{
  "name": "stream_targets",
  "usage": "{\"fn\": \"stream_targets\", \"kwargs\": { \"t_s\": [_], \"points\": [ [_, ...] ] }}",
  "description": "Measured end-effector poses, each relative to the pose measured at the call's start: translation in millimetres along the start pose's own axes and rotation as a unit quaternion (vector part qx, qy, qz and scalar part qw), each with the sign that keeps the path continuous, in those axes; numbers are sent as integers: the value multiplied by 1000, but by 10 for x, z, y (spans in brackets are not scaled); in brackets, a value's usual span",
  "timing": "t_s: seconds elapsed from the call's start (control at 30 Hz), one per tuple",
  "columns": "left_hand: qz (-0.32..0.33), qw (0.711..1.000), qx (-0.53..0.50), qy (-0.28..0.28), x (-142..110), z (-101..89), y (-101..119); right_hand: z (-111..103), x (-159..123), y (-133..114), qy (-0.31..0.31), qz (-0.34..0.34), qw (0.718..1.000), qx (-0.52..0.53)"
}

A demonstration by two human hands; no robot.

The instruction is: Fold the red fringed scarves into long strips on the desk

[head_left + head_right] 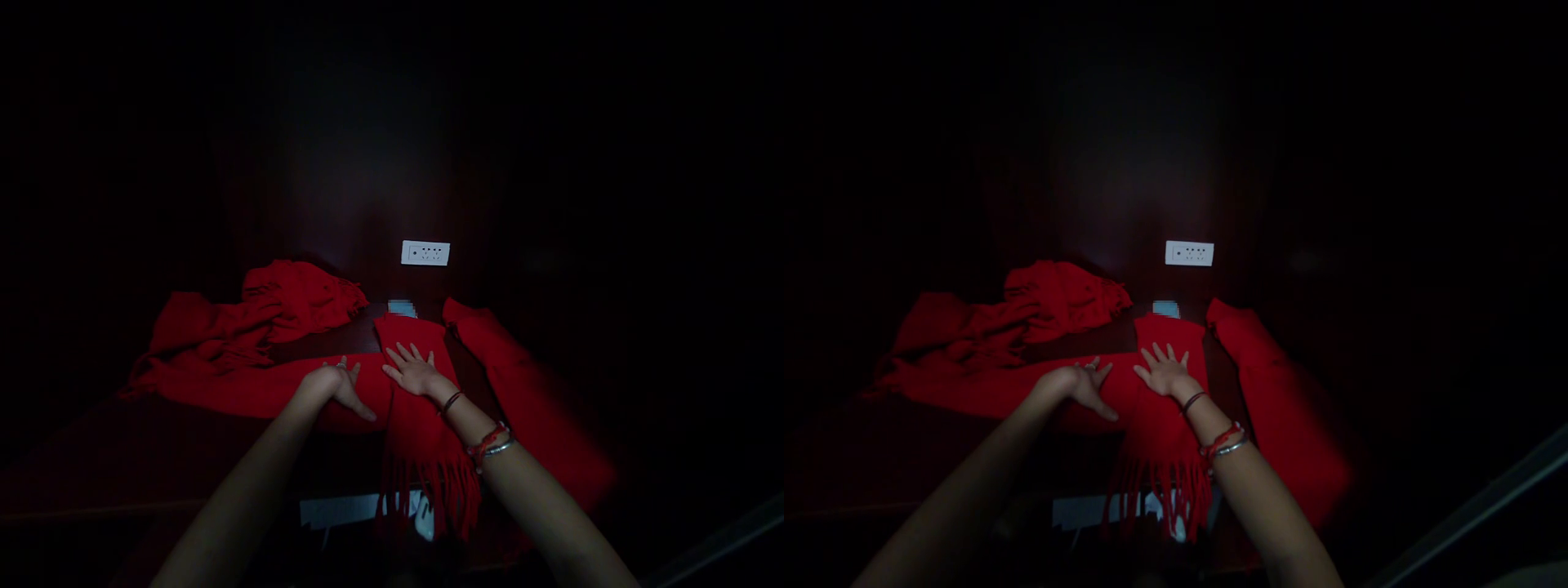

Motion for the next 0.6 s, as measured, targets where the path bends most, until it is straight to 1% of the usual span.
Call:
{"fn": "stream_targets", "kwargs": {
  "t_s": [0.13,0.2,0.23,0.3,0.37,0.4,0.43,0.47,0.53,0.6],
  "points": [
    [3,1000,15,5,-40,-45,-30,-9,-39,18,49,-17,999,-5],
    [11,1000,6,17,-42,-58,-20,-40,-38,35,90,-26,996,10],
    [11,999,-3,32,-36,-66,-9,-71,-34,60,116,-27,993,25],
    [1,995,-27,91,-13,-82,33,-170,-37,171,184,-5,981,58],
    [-4,982,-56,179,14,-84,117,-289,-61,358,252,51,963,80],
    [-1,973,-71,218,28,-71,173,-340,-75,461,272,81,955,83],
    [2,966,-87,243,45,-45,234,-383,-84,556,282,105,950,83],
    [4,963,-100,251,66,-8,294,-416,-81,635,280,118,949,81],
    [-4,965,-112,236,112,75,388,-468,-27,725,256,111,957,75],
    [-16,970,-112,214,153,138,435,-520,102,722,225,78,969,69]
  ]
}}
Point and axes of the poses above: each hand's wrist, its own x-axis towards the middle knuckle, its own z-axis out of the palm, y = z × x, the point moved 3 cm from there along x, towards the middle knuckle, and after that the axes turned 7 degrees about -z, right-handed, at the moved point
